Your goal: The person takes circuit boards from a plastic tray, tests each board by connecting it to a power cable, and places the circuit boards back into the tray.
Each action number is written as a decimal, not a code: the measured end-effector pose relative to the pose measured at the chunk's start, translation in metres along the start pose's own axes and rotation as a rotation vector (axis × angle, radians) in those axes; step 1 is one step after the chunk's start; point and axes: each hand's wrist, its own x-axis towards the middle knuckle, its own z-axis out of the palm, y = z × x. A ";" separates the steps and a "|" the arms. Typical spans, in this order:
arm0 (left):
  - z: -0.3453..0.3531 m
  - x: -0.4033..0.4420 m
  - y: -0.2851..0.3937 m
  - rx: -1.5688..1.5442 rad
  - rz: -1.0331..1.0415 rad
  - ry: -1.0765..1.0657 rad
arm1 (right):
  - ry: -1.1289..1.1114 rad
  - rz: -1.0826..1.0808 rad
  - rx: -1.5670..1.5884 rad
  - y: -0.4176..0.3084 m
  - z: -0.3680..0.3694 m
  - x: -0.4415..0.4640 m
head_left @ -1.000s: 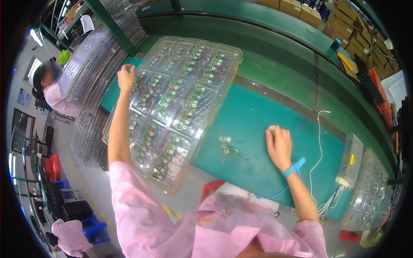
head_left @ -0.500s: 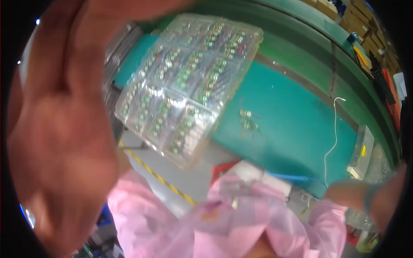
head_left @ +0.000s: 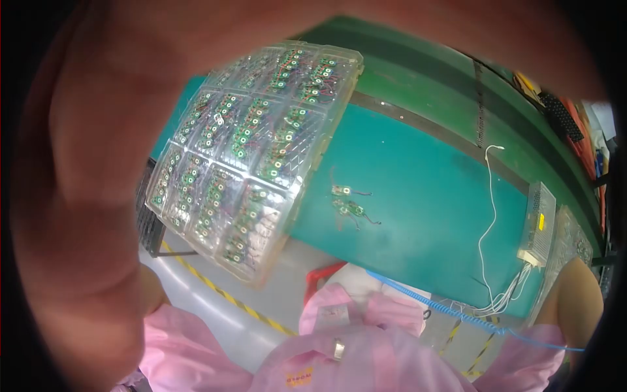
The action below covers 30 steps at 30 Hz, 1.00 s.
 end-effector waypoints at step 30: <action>0.012 0.020 -0.006 -0.029 0.166 -0.109 | -0.006 0.272 -0.145 -0.011 -0.017 -0.029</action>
